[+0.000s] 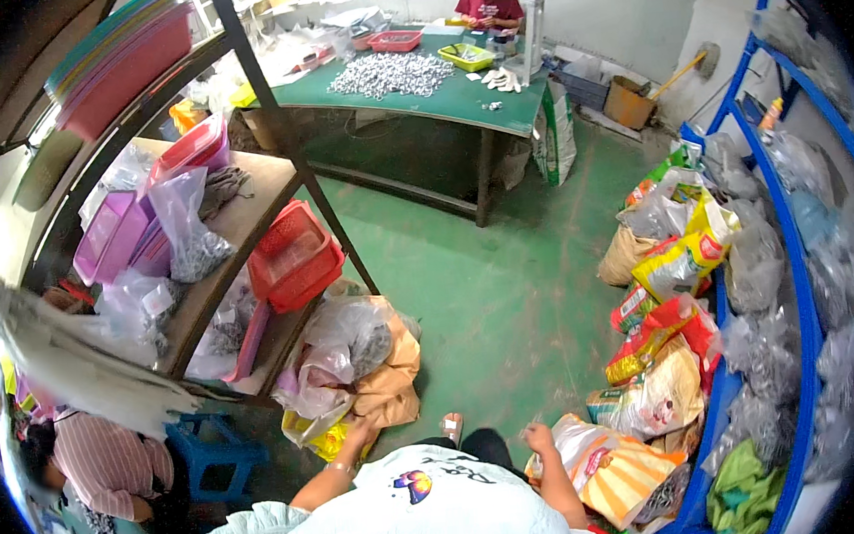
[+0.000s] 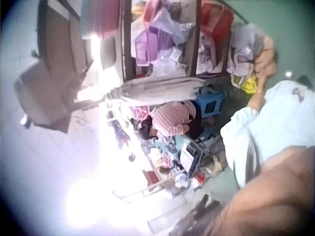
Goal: The person empties a crate of small metal components onto a table, retrieves a plastic bag, and then picks up several of the components by hand and places them into the bag.
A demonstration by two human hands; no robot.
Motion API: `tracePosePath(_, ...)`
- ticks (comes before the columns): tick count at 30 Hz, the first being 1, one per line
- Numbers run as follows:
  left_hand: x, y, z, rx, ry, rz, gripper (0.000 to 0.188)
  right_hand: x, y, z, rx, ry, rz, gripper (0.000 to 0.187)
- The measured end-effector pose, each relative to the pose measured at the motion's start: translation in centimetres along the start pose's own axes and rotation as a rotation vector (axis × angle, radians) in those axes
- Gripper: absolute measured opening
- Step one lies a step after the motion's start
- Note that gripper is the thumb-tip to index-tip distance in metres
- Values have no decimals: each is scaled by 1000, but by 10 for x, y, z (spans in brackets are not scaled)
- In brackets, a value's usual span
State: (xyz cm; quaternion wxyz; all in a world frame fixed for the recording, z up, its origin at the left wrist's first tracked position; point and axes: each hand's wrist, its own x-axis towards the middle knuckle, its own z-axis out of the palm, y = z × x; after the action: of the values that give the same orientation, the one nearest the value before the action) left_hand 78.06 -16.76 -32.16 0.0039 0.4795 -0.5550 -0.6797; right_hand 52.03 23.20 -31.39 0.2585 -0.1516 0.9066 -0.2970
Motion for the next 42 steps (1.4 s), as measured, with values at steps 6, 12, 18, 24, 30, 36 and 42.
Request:
tracePosePath(6, 97, 230, 133, 84, -209, 338, 29, 85, 125, -22, 250, 7, 576, 20)
tracePosePath(12, 212, 207, 120, 276, 187, 255, 27, 299, 139, -114, -549, -147, -568, 16)
tracePosePath(18, 191, 193, 114, 726, 309, -184, 24, 565, -86, -189, -30, 178, -80, 21)
tracePosePath(24, 231, 208, 128, 325, 409, -448, 22, 731, -350, -177, 74, 197, -416, 19)
tracePosePath(30, 434, 338, 97, -204, 449, -366, 20, 816, -538, -117, 66, 282, -600, 31)
tracePosePath(36, 558, 522, 24, -473, 361, -105, 26, 891, -660, -89, -139, 341, -695, 54)
tracePosePath(42, 656, 698, 6, -180, 284, 161, 28, 961, -744, -66, -275, 369, -683, 67)
